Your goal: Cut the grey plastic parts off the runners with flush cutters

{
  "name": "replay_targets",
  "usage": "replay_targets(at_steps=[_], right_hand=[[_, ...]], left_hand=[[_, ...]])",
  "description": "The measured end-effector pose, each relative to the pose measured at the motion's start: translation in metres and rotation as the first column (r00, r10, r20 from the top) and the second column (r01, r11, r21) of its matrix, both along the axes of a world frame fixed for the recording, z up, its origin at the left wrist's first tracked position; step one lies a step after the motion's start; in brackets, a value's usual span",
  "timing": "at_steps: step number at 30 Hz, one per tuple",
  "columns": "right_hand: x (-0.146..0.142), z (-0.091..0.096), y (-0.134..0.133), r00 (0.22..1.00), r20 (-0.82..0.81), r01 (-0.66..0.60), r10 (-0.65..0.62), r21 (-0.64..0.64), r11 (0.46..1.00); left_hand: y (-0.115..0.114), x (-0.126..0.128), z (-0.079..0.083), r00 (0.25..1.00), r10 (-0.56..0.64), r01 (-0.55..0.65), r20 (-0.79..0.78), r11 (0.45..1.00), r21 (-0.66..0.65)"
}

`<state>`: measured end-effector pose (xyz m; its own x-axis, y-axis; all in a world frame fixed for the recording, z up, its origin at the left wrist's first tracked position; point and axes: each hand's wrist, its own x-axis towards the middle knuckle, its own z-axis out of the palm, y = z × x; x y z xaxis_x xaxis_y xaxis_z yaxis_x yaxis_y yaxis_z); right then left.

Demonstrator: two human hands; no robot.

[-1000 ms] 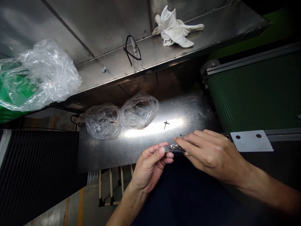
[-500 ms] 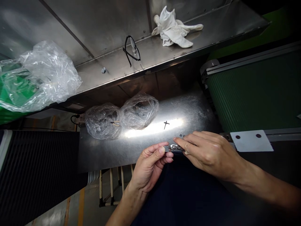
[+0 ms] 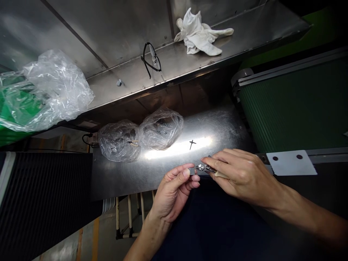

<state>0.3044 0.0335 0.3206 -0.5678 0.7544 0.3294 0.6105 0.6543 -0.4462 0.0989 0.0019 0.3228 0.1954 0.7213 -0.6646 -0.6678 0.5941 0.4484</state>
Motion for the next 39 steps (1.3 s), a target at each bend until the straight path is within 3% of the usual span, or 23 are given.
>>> replay_targets(at_steps=[10,17,39], right_hand=[[-0.0020,0.0028,-0.0004,0.995,0.094,-0.018,0.011,0.074,0.997],[-0.0045,0.0052,-0.0018,1.000,0.008,-0.025,0.025,0.015,1.000],[-0.0087,0.0094,-0.0011,0.993,0.117,-0.015,0.001,0.115,0.993]], left_hand=[[0.0017,-0.0005,-0.0018,1.000,-0.012,0.012,-0.008,1.000,0.012],[0.0001,0.0004,-0.0009,1.000,-0.012,0.011,0.025,1.000,0.012],[0.0001,-0.0009,-0.0019,1.000,-0.023,0.022,0.019,0.999,0.040]])
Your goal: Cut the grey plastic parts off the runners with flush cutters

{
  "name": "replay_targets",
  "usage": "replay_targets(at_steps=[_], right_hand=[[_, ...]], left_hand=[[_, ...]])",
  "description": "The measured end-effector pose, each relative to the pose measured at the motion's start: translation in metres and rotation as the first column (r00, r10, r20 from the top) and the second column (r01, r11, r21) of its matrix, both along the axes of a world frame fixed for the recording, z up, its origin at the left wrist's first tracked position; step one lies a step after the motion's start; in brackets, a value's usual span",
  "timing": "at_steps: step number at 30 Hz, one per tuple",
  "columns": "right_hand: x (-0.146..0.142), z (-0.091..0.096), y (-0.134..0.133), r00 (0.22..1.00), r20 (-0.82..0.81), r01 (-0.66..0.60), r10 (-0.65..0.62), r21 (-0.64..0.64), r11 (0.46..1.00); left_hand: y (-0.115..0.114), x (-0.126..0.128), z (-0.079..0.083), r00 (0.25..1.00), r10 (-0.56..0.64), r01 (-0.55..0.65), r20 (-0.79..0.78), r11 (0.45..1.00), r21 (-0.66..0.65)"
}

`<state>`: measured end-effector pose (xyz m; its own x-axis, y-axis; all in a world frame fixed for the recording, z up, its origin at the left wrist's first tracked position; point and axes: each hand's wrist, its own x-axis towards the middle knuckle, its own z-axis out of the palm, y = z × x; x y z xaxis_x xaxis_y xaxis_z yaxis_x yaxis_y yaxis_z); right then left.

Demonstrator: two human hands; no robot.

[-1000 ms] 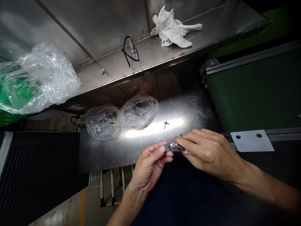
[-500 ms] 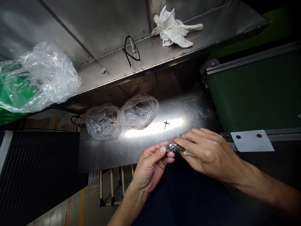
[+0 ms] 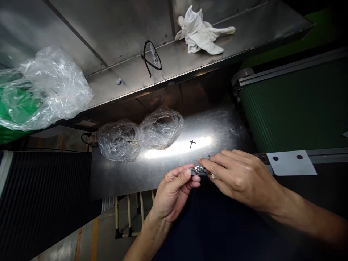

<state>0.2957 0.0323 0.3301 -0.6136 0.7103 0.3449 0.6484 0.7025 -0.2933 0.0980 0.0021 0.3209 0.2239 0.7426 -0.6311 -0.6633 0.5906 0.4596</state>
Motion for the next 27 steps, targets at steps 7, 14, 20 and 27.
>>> replay_targets(at_steps=[7,14,20,27], right_hand=[[0.0009,-0.0023,0.0000,1.000,-0.018,-0.014,0.014,-0.030,0.999],[0.0030,-0.0090,-0.0005,0.967,-0.255,-0.039,-0.006,-0.170,0.985],[0.0046,-0.0042,-0.0008,0.988,-0.151,-0.024,0.002,-0.142,0.990],[0.0037,-0.0039,-0.0008,0.997,-0.082,-0.017,0.009,-0.089,0.996]], left_hand=[[0.0009,0.0008,-0.0006,1.000,0.013,-0.013,-0.021,1.000,-0.013],[-0.0011,0.0037,0.0035,0.999,0.035,-0.036,0.037,0.999,0.028],[-0.0009,0.0028,0.0020,0.999,0.035,-0.036,0.031,0.999,0.035],[-0.0003,0.0022,0.0029,0.999,0.036,-0.036,0.006,0.999,0.030]])
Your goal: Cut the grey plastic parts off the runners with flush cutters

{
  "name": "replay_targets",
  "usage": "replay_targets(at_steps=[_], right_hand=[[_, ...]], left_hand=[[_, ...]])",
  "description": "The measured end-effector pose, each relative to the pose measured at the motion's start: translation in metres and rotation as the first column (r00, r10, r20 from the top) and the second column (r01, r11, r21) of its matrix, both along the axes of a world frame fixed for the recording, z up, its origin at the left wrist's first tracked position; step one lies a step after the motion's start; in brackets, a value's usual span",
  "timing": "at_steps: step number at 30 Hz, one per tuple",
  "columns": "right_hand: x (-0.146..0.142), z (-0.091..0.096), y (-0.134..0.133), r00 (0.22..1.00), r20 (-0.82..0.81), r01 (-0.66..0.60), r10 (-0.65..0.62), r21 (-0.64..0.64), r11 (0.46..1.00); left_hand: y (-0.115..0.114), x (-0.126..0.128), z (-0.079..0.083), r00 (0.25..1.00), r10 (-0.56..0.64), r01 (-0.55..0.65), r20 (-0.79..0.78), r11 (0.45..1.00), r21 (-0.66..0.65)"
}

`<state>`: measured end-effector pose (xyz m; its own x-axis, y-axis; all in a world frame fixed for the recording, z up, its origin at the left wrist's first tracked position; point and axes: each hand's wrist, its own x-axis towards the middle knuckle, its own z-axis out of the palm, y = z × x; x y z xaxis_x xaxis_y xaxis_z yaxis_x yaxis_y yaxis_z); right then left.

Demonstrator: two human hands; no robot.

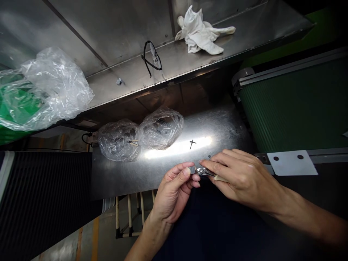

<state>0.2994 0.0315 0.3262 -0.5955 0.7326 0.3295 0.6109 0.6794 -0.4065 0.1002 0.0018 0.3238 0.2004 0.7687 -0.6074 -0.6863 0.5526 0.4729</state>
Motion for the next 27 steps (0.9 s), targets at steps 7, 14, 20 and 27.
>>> replay_targets(at_steps=[7,14,20,27], right_hand=[[0.0001,0.0004,-0.0006,0.999,0.043,0.003,-0.004,0.018,1.000],[0.0009,0.0041,-0.0033,0.998,0.055,0.009,-0.012,0.051,0.999],[-0.0008,0.0076,-0.0020,0.997,0.070,0.009,-0.017,0.110,0.994],[0.0009,0.0036,-0.0014,0.997,0.075,-0.002,-0.006,0.108,0.994]], left_hand=[[0.0012,0.0010,0.0021,0.999,0.017,-0.018,-0.044,1.000,-0.019],[0.0004,0.0037,0.0053,0.996,0.052,-0.055,-0.075,0.998,-0.042],[0.0010,0.0041,0.0074,0.993,0.064,-0.071,-0.099,0.996,-0.062],[0.0018,0.0050,0.0069,0.995,0.061,-0.065,-0.081,0.997,-0.045]])
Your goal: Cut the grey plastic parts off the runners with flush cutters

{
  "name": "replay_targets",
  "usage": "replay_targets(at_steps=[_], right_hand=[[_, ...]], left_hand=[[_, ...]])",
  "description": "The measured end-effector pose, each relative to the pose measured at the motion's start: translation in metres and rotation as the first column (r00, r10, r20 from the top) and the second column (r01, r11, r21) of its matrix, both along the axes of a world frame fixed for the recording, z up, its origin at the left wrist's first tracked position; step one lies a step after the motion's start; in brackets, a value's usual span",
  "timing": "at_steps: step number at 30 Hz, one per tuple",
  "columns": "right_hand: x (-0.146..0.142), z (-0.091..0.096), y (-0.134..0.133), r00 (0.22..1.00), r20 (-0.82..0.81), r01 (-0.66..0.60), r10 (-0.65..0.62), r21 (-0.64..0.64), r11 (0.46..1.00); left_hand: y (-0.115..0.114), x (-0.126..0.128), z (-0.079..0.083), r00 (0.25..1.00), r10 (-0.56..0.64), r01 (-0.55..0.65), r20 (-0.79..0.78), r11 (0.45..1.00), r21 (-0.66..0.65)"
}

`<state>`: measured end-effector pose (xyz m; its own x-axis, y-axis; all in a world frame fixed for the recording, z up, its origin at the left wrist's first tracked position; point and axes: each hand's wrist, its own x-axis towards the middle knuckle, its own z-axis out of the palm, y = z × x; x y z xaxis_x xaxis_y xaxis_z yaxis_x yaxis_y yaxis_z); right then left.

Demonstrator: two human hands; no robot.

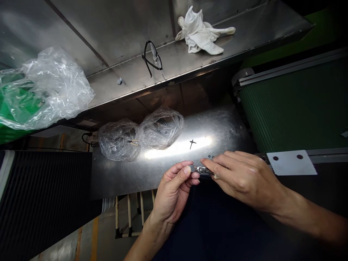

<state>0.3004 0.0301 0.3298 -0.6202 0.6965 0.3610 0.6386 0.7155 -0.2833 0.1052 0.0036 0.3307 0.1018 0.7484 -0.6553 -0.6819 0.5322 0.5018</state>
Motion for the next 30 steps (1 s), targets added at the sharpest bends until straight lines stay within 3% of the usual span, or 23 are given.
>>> replay_targets(at_steps=[10,30], right_hand=[[0.0005,-0.0111,0.0002,0.984,-0.173,0.001,-0.030,-0.164,0.987],[-0.0011,-0.0035,0.0024,1.000,-0.015,0.013,-0.014,-0.069,0.998]], left_hand=[[0.0003,-0.0028,-0.0054,0.999,0.003,-0.004,0.041,1.000,0.020],[-0.0009,-0.0022,-0.0051,0.998,-0.028,0.026,0.048,0.999,0.031]])
